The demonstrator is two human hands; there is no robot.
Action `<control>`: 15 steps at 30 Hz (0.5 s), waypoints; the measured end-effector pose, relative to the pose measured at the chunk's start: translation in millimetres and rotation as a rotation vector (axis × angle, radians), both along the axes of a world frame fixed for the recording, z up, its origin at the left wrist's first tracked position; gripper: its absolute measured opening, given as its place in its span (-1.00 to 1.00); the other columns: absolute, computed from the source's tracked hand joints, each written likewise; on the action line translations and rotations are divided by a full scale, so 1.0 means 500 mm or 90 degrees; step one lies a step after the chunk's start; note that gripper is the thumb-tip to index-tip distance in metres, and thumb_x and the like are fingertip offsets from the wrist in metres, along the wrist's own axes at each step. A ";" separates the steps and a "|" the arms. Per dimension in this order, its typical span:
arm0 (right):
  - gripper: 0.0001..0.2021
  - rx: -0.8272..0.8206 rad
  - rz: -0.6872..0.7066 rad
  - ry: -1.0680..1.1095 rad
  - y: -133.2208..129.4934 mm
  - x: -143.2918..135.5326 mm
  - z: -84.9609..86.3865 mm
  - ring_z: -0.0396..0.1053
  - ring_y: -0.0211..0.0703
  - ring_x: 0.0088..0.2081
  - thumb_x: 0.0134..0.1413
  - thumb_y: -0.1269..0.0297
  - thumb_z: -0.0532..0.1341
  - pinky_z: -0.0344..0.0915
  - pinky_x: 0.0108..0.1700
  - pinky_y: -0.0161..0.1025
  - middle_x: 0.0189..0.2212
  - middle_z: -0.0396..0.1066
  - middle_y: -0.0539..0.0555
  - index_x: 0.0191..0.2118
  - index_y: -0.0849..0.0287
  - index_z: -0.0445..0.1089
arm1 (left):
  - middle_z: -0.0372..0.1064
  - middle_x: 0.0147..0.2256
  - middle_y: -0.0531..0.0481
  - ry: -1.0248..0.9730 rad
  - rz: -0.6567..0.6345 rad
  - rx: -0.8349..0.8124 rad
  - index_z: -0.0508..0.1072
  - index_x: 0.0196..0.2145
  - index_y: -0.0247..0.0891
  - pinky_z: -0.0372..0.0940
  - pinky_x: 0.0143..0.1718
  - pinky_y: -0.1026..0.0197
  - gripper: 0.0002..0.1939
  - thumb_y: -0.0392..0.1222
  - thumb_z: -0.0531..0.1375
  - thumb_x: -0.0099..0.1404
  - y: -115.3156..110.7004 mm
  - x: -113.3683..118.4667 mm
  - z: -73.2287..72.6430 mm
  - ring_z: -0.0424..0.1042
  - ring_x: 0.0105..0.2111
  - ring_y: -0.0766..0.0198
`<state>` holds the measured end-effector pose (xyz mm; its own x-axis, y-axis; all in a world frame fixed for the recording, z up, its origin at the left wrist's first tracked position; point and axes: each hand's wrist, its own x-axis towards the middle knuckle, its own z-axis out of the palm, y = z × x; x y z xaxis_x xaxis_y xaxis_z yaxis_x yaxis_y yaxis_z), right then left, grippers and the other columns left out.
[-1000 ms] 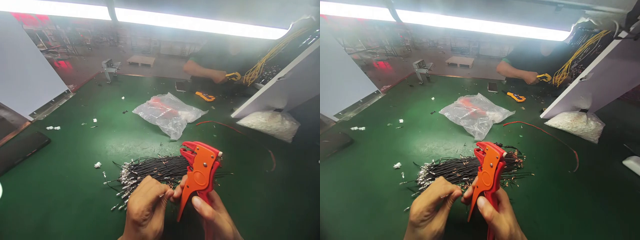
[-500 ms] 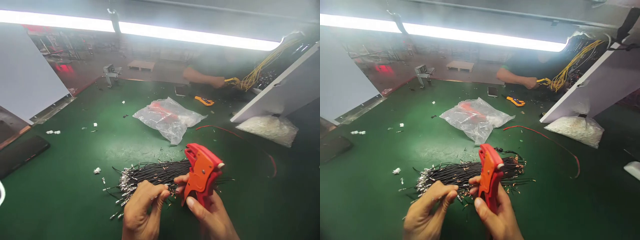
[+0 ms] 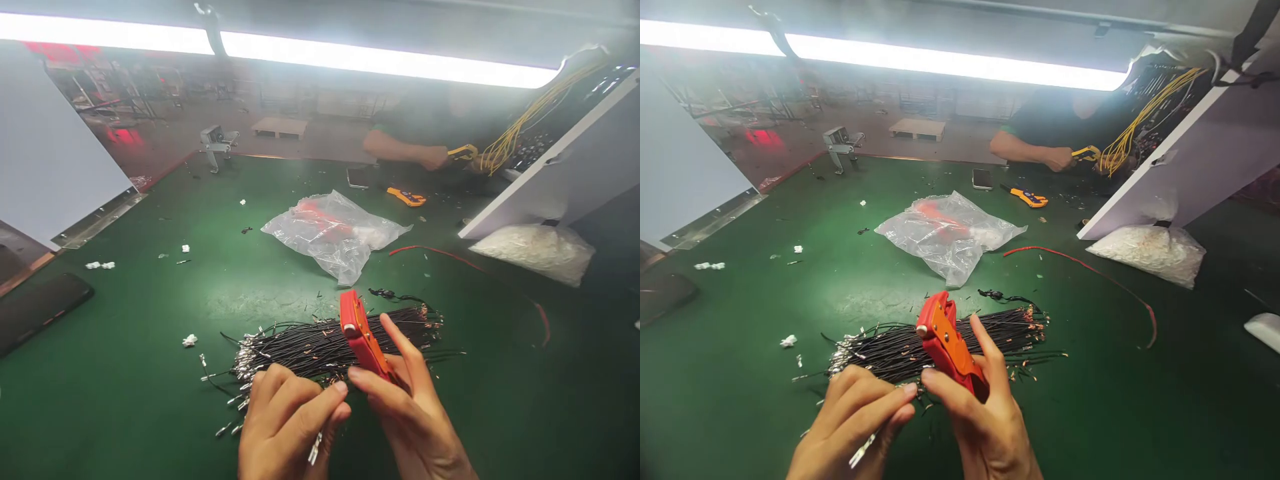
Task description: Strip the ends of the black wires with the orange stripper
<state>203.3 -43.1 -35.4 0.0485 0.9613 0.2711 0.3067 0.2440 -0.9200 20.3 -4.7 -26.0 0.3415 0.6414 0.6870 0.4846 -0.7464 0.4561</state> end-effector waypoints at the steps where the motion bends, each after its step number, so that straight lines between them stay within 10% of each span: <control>1: -0.65 -0.018 -0.006 0.007 0.000 0.000 -0.002 0.42 -0.03 -0.06 0.33 0.30 0.18 0.47 -0.05 -0.03 0.41 -0.09 0.01 0.11 -0.30 0.45 | 0.48 -0.45 0.07 0.015 0.002 0.012 0.49 -0.08 -0.25 0.26 -0.40 0.19 -0.73 -0.43 0.29 0.27 0.000 -0.002 0.002 0.31 -0.45 0.30; 11: -0.78 0.062 -0.001 -0.094 0.008 0.002 -0.013 0.36 -0.05 -0.05 0.26 0.40 0.17 0.37 -0.11 -0.06 0.35 -0.12 -0.07 -0.21 -0.12 0.49 | 0.52 -0.53 0.14 0.067 -0.001 0.131 0.51 -0.25 -0.25 0.31 -0.39 0.23 -0.89 -0.37 0.31 0.26 -0.006 0.010 0.027 0.39 -0.51 0.34; 15: -0.75 0.067 0.004 -0.110 0.008 0.000 -0.011 0.34 -0.10 -0.07 0.21 0.49 0.09 0.34 -0.11 -0.11 0.28 -0.07 -0.05 -0.26 -0.04 0.41 | 0.49 -0.60 0.18 0.009 0.130 0.194 0.50 -0.36 -0.12 0.29 -0.33 0.21 -0.83 -0.36 0.22 0.34 -0.019 0.039 -0.001 0.39 -0.53 0.33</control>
